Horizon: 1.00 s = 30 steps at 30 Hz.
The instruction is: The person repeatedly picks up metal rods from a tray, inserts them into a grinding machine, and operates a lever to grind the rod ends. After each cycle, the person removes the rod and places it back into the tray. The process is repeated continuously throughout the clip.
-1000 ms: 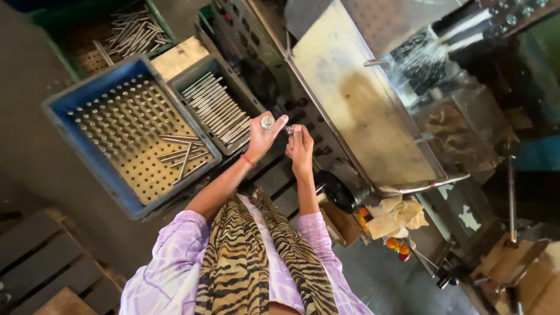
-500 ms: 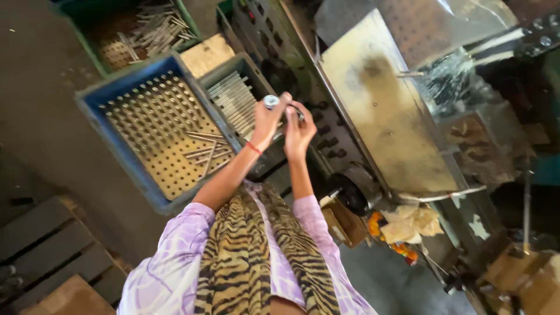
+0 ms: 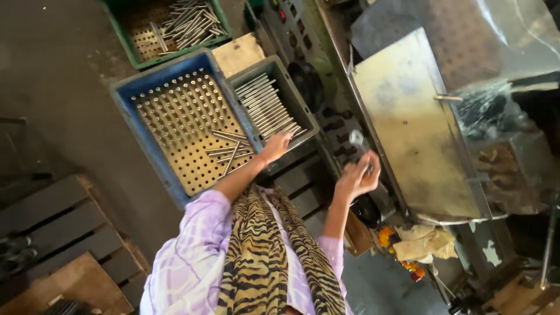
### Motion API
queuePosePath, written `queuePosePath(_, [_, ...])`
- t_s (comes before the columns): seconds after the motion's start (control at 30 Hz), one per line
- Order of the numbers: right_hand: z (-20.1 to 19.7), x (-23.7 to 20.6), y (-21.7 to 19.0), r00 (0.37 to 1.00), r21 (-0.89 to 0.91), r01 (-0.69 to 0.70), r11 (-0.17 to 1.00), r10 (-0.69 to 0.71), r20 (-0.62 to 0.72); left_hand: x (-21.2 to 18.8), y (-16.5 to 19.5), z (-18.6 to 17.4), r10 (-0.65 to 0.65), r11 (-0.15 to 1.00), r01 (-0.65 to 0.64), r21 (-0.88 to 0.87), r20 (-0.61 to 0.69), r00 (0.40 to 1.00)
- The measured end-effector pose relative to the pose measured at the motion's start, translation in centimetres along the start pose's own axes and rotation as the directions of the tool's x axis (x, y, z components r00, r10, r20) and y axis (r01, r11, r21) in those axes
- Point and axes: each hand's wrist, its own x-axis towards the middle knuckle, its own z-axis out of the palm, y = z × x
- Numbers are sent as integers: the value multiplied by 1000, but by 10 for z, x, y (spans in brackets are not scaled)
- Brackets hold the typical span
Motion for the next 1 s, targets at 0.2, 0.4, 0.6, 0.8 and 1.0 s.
queuePosePath(0.2, [-61,-47,23,993,-305,-114,946,105,-44,-80,-49,-87,-547,758,498,421,-5,837])
queuePosePath(0.4, [-63,-52,36,991,-368,-123,922,135,7,-98,-64,-93,-590,672,461,580,43,806])
queuePosePath(0.6, [-35,-54,35,988,-342,-87,936,126,94,-77,-71,-94,-389,920,388,61,13,921])
queuePosePath(0.8, [4,-59,15,967,-351,-14,936,102,232,-50,-53,-101,-170,947,237,-215,292,941])
queuePosePath(1.0, [39,-53,-4,954,-268,18,963,63,292,-23,8,-55,-193,158,418,-895,387,902])
